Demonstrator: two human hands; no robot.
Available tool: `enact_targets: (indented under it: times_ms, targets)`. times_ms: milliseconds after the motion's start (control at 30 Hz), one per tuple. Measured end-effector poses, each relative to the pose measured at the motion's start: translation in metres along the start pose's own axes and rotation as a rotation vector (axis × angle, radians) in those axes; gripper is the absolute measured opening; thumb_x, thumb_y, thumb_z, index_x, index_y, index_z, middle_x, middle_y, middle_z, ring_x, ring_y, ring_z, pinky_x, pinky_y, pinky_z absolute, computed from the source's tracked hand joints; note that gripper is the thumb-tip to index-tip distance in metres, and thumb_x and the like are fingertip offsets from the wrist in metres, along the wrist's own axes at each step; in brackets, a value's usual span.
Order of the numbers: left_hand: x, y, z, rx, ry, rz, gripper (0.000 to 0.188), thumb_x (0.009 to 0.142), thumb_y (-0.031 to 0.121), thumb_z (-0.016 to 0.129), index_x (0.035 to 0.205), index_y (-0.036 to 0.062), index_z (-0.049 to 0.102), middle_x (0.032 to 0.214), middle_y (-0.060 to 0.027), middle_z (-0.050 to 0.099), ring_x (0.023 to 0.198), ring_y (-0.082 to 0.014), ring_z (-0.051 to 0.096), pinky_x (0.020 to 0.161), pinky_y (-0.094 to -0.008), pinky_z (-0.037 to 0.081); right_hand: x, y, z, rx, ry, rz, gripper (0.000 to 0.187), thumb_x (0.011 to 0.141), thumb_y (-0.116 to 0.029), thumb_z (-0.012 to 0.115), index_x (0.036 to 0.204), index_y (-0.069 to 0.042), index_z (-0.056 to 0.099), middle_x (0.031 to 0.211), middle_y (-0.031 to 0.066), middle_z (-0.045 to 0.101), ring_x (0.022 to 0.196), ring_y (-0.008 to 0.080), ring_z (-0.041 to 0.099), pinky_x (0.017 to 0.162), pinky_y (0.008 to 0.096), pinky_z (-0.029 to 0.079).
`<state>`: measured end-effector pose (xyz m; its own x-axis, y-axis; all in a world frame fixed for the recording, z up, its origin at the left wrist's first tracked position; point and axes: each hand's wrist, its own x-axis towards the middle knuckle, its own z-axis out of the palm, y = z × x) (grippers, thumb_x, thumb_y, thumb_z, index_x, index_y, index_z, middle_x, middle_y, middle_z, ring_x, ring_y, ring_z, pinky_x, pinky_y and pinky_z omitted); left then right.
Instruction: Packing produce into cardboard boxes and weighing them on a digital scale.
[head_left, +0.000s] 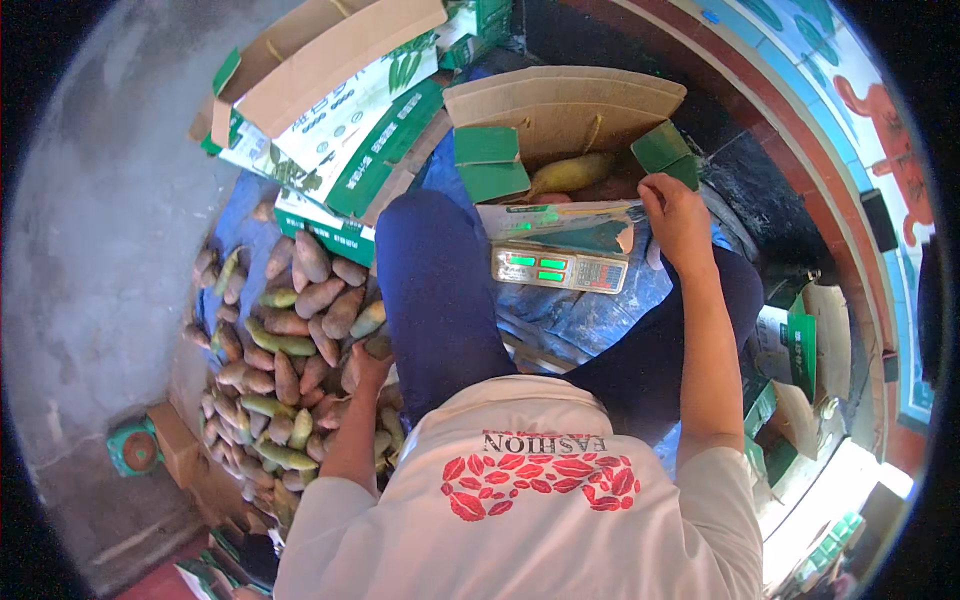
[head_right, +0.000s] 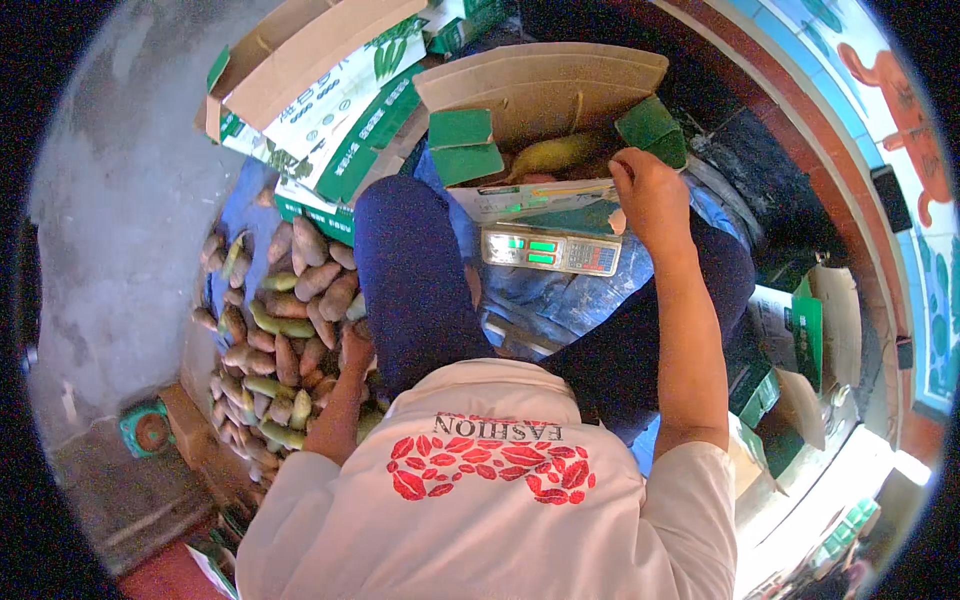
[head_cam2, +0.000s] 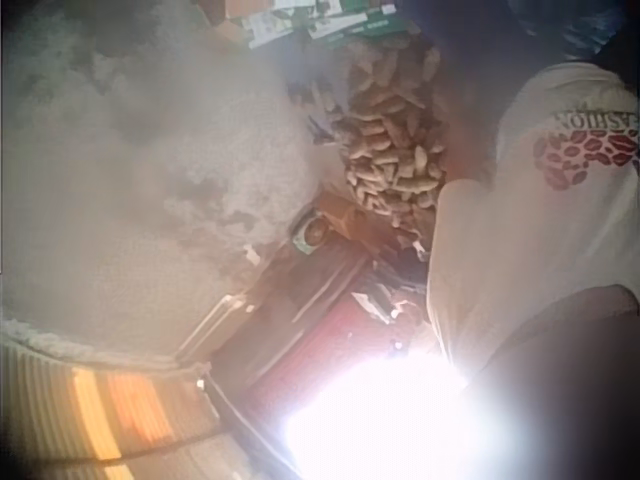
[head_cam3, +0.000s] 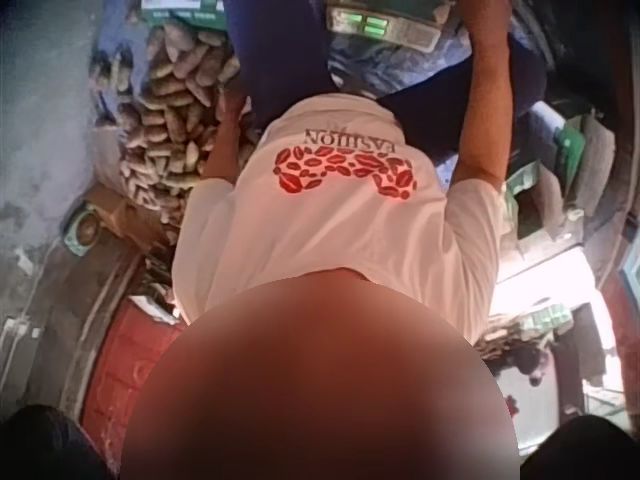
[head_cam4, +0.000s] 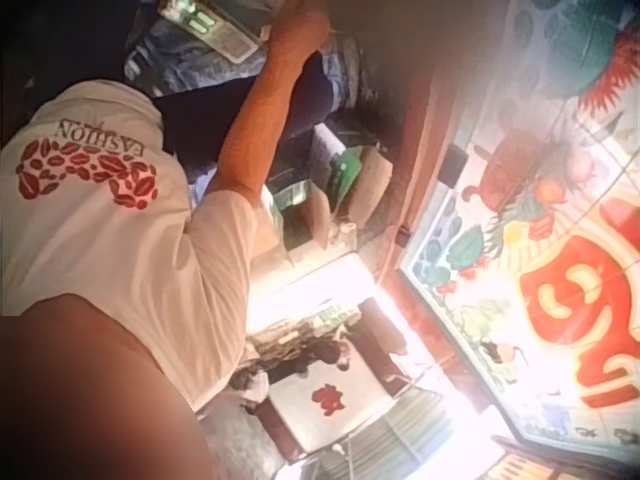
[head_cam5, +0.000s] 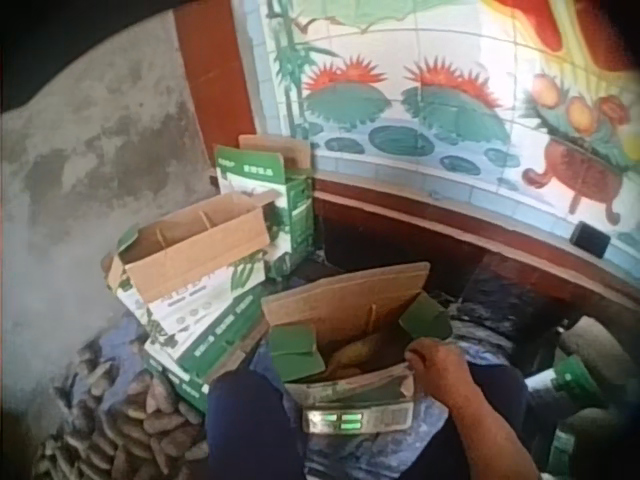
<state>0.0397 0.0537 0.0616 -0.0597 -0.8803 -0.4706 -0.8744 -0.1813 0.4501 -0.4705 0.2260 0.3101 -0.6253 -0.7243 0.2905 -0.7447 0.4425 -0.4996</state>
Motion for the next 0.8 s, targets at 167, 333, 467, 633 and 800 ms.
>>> enact_targets:
  times_ms: [167,333,467,633,800]
  targets:
    - [-0.002,0.018,-0.057,-0.222,0.237,0.163,0.08,0.057,0.026,0.081,0.121,0.0017,0.039,0.118,-0.018,0.046,0.106,-0.0323,0.048,0.092,-0.0385,0.039,0.002,-0.002,-0.002,-0.002,0.034,-0.028,0.012,0.081,-0.018,0.059,0.084,-0.007,0.063,0.08,0.0127,0.064,0.075,0.0323,0.061,0.065,0.0396,0.048]
    - [-0.059,0.155,-0.149,-0.626,0.427,0.305,0.071,0.065,0.012,0.075,0.124,0.0036,0.036,0.119,-0.0129,0.042,0.107,-0.0235,0.042,0.094,-0.036,0.035,0.003,-0.005,-0.006,-0.011,0.025,0.032,0.013,0.081,-0.019,0.058,0.084,-0.007,0.062,0.082,0.0118,0.064,0.075,0.0316,0.061,0.065,0.0404,0.048]
    - [-0.088,0.238,-0.177,-0.743,0.401,0.549,0.071,0.066,0.009,0.073,0.125,0.0044,0.036,0.12,-0.0136,0.042,0.108,-0.0242,0.043,0.094,-0.0365,0.035,0.001,-0.003,-0.008,0.046,0.092,0.001,0.014,0.082,-0.019,0.057,0.084,-0.007,0.062,0.082,0.0118,0.063,0.076,0.0321,0.061,0.065,0.0408,0.048]
    - [-0.113,0.315,-0.158,-0.766,0.134,0.76,0.075,0.063,0.014,0.076,0.127,0.0059,0.036,0.119,-0.0112,0.044,0.11,-0.0232,0.044,0.095,-0.0352,0.035,-0.001,0.002,-0.014,0.057,0.154,-0.002,0.012,0.081,-0.015,0.058,0.085,-0.004,0.062,0.081,0.0142,0.062,0.073,0.0325,0.06,0.064,0.0385,0.047]
    - [-0.115,0.377,-0.107,-0.498,-0.086,0.939,0.076,0.057,0.017,0.08,0.122,0.0068,0.04,0.113,-0.0097,0.049,0.105,-0.0206,0.047,0.091,-0.0344,0.039,-0.004,0.008,-0.021,0.07,0.17,0.045,0.014,0.081,-0.019,0.057,0.083,-0.006,0.061,0.082,0.0128,0.063,0.076,0.0329,0.06,0.066,0.0412,0.048]
